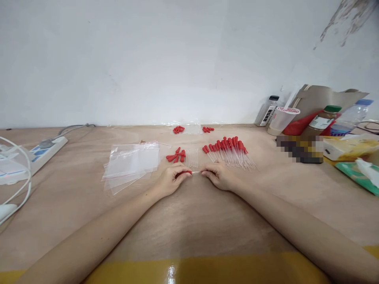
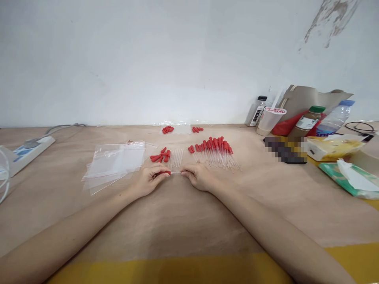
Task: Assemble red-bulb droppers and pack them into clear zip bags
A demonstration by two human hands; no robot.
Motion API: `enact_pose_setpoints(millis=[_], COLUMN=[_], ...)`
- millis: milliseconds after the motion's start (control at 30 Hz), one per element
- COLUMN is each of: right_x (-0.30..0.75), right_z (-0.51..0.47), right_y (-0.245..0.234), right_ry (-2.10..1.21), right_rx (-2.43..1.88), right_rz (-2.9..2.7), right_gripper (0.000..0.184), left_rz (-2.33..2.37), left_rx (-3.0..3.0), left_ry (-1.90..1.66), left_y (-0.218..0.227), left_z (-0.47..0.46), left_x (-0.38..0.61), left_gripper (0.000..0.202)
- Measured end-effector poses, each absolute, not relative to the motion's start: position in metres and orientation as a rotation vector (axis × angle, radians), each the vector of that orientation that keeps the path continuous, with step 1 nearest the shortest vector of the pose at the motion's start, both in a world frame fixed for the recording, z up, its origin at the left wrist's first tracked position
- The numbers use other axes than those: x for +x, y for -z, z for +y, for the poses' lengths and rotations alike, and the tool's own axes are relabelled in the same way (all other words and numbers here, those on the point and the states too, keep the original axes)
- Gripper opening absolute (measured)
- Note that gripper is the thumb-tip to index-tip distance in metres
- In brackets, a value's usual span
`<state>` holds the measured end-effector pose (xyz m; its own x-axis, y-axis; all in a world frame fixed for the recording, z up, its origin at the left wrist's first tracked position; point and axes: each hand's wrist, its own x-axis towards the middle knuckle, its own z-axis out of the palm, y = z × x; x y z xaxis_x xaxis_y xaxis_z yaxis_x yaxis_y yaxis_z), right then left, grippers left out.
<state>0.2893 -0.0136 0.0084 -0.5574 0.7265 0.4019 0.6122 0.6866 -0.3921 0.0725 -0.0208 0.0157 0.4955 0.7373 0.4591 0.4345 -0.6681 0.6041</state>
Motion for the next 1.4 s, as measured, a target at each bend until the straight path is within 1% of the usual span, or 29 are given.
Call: enact_pose_setpoints(millis=[133,300,533,667,833,900,967,1033,1100,1233,1400], right_x=[0.291,0.285,0.278,0.275,0.276,0.281,0.289,0.299,0.308,0.317,0.310], right_z=[-0.016,-0.023,-0.028,-0.026,-0.025,-0.022,-0.018,-0.010,0.000,0.022,0.041], right_y=[-0.011,-0.011,-0.010,-0.016,-0.028,-0.031,-0.035,-0.040,-0.044,-0.042,-0.026], right_ry=[-0.122,0.007,-0.104,-0.156,0.039,0.016,-0.114,-0.235,-0.284,-0.228,-0.172], right_rx=[-1.075,-1.046,-1.069,-1.067,-1.012,-1.095,-1.231,-1.404,-1.568,-1.707,-1.746], right_rz=[-2.416,-2.407,-2.414,-2.419,-2.433,-2.381,-2.245,-2.043,-1.857,-1.770,-1.773], right_gripper=[0.027,0.028,0.028,0.029,0.023,0.021,0.018,0.015,0.012,0.010,0.011], left_rz=[0.987,1.001,0.979,0.958,0.985,1.083,1.290,1.532,1.687,1.723,1.653], left_rx=[2.396,2.455,2.493,2.519,2.633,2.684,2.694,2.665,2.634,2.623,2.635], left_ry=[-0.944,-0.923,-0.865,-0.937,-1.124,-1.222,-1.292,-1.287,-1.211,-1.062,-1.022], left_y=[-0.017,-0.017,-0.017,-0.018,-0.018,-0.017,-0.016,-0.013,-0.011,-0.006,-0.005], left_z=[-0.023,-0.025,-0.027,-0.023,-0.010,-0.003,0.003,0.008,0.012,0.015,0.016], left_x=[0.073,0.072,0.072,0.072,0.063,0.057,0.051,0.047,0.044,0.043,0.042], left_gripper=[0.018,0.018,0.018,0.017,0.018,0.021,0.024,0.024,0.026,0.029,0.031])
